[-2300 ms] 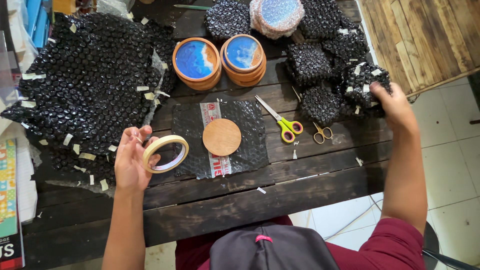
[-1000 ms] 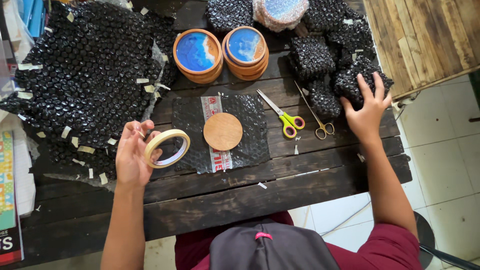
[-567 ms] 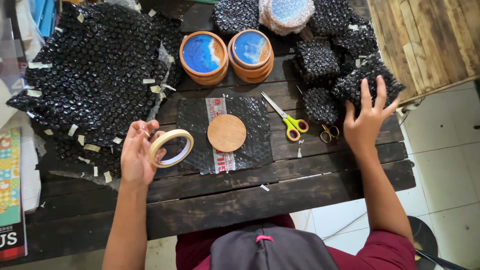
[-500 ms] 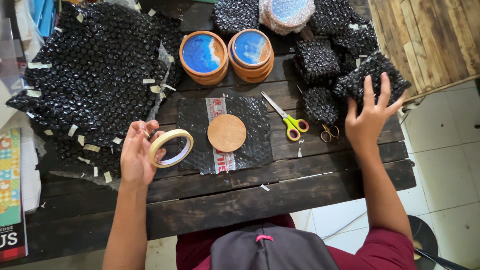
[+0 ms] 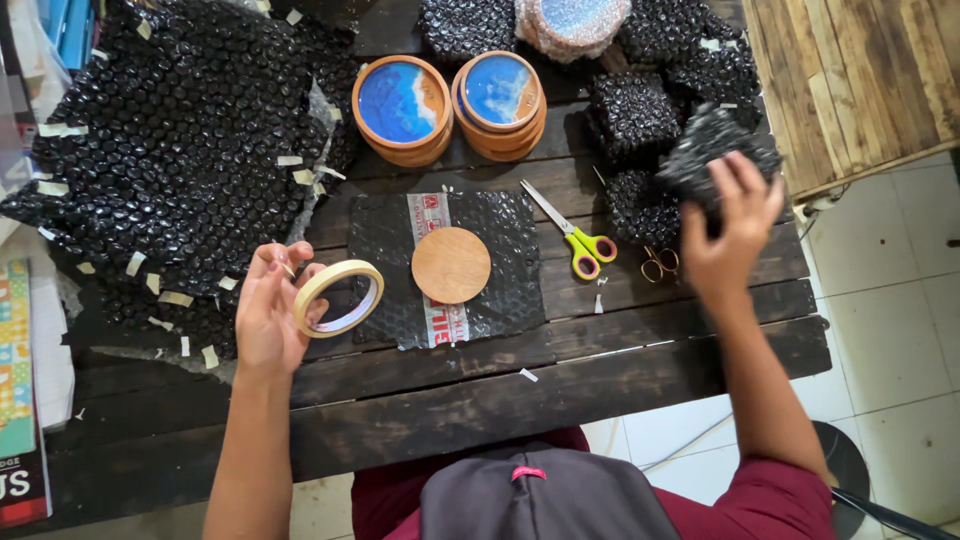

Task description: The person packages small circular handcraft items by cutting adhesive tape with shears and applying it to black bubble wrap around the objects.

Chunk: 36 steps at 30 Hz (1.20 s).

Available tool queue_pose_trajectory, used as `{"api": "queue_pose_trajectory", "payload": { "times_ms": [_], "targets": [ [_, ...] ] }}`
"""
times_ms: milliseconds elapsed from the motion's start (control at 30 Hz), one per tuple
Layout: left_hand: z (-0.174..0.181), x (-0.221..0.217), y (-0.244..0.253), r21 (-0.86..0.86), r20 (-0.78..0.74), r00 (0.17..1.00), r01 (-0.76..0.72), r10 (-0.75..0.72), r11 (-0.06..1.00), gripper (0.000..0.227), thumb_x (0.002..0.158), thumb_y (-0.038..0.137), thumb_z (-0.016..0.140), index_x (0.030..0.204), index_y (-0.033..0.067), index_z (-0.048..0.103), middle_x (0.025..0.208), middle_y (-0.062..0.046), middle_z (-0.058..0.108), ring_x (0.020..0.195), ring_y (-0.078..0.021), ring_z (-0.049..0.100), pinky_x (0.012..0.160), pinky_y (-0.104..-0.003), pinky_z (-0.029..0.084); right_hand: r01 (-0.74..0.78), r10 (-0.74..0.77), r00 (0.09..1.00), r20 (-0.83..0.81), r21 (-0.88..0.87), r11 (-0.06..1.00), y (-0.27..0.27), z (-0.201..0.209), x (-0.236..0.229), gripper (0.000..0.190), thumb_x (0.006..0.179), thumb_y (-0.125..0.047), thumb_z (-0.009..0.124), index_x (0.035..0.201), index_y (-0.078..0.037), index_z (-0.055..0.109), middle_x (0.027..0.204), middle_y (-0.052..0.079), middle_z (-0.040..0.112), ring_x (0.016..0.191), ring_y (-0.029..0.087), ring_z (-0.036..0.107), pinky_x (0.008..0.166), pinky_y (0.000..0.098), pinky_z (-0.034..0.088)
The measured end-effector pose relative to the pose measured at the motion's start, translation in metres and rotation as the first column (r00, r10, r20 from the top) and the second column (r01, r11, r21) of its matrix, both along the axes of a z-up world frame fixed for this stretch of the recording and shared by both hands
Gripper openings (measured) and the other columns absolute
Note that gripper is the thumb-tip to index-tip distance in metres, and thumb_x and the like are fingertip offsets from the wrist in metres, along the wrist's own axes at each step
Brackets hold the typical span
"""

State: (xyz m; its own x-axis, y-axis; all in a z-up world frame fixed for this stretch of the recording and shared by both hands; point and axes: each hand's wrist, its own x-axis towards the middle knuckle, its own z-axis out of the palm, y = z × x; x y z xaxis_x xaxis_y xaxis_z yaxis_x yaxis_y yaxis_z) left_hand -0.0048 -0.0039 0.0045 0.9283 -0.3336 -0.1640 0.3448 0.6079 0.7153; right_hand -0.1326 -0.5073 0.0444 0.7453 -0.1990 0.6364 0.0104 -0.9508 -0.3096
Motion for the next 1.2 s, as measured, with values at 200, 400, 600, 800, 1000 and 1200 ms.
{"api": "queue_pose_trajectory", "payload": {
  "times_ms": [200,400,600,800,1000,1200],
  "targets": [
    [-0.026,0.007,0.008,0.037,0.049,0.999,0.020,-0.022,0.999,0.012,0.104,0.025,0.050,0.111,0.0183,0.042,0.121,-0.008,0.055,0.096,-0.0210,0.061,0.044,-0.018,0.042,0.035,-0.057,0.993,-0.107,-0.196,0.980,0.016,-0.034,0.005,0.051,0.105,-0.042,0.064,0.143,-0.008,0.064,0.151,0.018,0.049,0.137,0.057,0.032,0.113,0.0680,0.018],
    [-0.031,0.008,0.011,0.039,0.050,0.999,0.017,-0.019,0.999,0.012,0.104,0.025,0.050,0.111,0.0191,0.042,0.120,-0.007,0.054,0.096,-0.0205,0.061,0.044,-0.018,0.041,0.277,-0.333,0.942,-0.047,-0.452,0.848,0.012,-0.043,-0.045,0.023,0.096,-0.046,0.082,0.095,-0.025,0.071,0.102,0.002,0.055,0.097,0.032,0.051,0.088,0.0457,0.038],
    [-0.028,0.006,0.009,0.035,0.045,0.999,0.021,-0.023,0.999,0.013,0.104,0.026,0.051,0.111,0.0192,0.042,0.120,-0.006,0.055,0.097,-0.0201,0.062,0.044,-0.018,0.042,0.184,-0.262,0.943,-0.207,-0.334,0.925,0.039,-0.054,-0.060,0.033,0.088,-0.035,0.083,0.112,-0.016,0.073,0.106,0.005,0.065,0.090,0.027,0.064,0.076,0.0385,0.048],
    [-0.023,0.003,0.009,0.022,0.057,0.998,0.035,-0.037,0.999,0.013,0.104,0.026,0.051,0.112,0.0194,0.042,0.121,-0.006,0.055,0.097,-0.0197,0.060,0.045,-0.018,0.042,0.060,-0.121,0.985,-0.125,-0.405,0.913,0.025,-0.070,-0.061,0.036,0.083,-0.010,0.078,0.119,-0.012,0.076,0.101,0.005,0.068,0.087,0.024,0.067,0.081,0.0330,0.055],
    [-0.024,0.002,0.009,0.015,0.064,0.997,0.039,-0.039,0.999,0.014,0.104,0.027,0.051,0.112,0.0195,0.042,0.121,-0.006,0.055,0.098,-0.0199,0.061,0.044,-0.018,0.042,0.044,-0.094,0.989,-0.111,-0.390,0.920,0.033,-0.060,-0.068,0.023,0.089,-0.006,0.071,0.109,-0.016,0.075,0.094,0.000,0.065,0.079,0.021,0.064,0.078,0.0312,0.056],
    [-0.023,0.002,0.008,0.010,0.059,0.997,0.049,-0.049,0.999,0.012,0.104,0.027,0.051,0.111,0.0204,0.044,0.122,-0.006,0.057,0.099,-0.0197,0.064,0.045,-0.018,0.042,-0.047,0.019,0.992,-0.121,-0.230,0.972,0.051,-0.064,-0.072,0.017,0.097,-0.007,0.075,0.110,-0.016,0.078,0.100,0.001,0.069,0.086,0.022,0.071,0.081,0.0308,0.058]
  ]
}}
